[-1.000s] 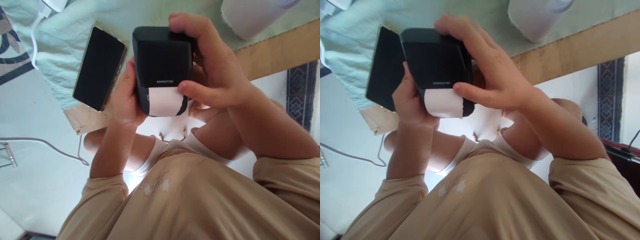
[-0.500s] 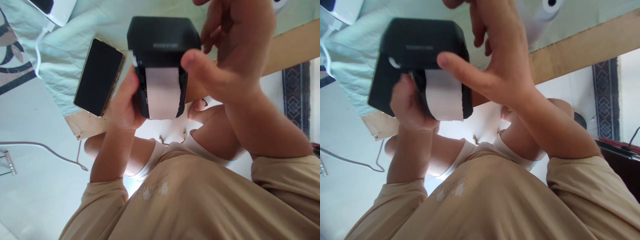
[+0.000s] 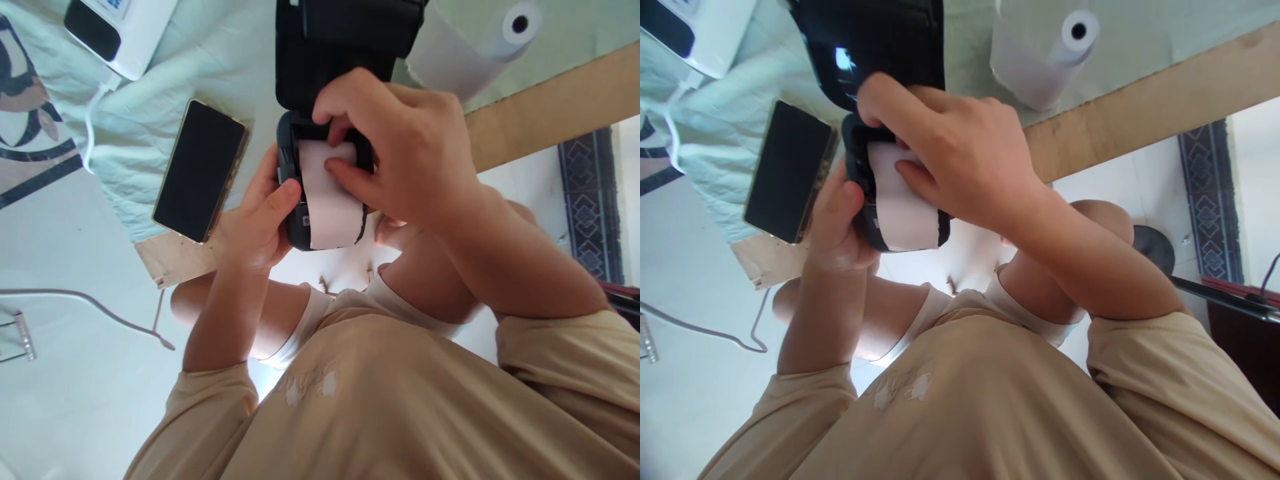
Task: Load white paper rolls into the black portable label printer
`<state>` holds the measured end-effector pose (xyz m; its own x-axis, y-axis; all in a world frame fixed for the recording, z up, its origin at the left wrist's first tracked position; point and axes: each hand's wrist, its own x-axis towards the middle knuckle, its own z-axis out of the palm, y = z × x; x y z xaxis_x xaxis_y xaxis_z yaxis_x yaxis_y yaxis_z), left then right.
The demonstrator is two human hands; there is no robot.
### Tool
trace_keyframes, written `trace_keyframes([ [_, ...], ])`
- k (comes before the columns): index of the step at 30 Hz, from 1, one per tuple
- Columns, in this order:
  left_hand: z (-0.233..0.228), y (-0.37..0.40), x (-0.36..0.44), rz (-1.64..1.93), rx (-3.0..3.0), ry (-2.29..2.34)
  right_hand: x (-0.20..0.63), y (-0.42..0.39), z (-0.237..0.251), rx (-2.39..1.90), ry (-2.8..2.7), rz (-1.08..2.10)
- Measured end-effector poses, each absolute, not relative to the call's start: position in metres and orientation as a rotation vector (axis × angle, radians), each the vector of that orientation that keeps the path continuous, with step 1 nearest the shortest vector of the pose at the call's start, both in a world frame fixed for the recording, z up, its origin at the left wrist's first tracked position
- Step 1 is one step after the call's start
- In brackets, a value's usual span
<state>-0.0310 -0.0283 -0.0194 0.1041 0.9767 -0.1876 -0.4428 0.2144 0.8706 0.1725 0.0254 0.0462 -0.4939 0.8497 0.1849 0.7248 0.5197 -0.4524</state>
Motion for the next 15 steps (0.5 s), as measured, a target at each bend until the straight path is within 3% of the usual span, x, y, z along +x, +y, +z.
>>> trace_keyframes([
  [9, -0.013, -0.033, -0.029, 1.147, 0.679, 0.942, 0.183, 0.022, 0.038, -1.217, -2.607, 0.304],
  [15, -0.01, -0.031, -0.027, 1.174, 0.599, 0.93, 0.185, 0.017, 0.064, -1.296, -2.47, 0.653],
])
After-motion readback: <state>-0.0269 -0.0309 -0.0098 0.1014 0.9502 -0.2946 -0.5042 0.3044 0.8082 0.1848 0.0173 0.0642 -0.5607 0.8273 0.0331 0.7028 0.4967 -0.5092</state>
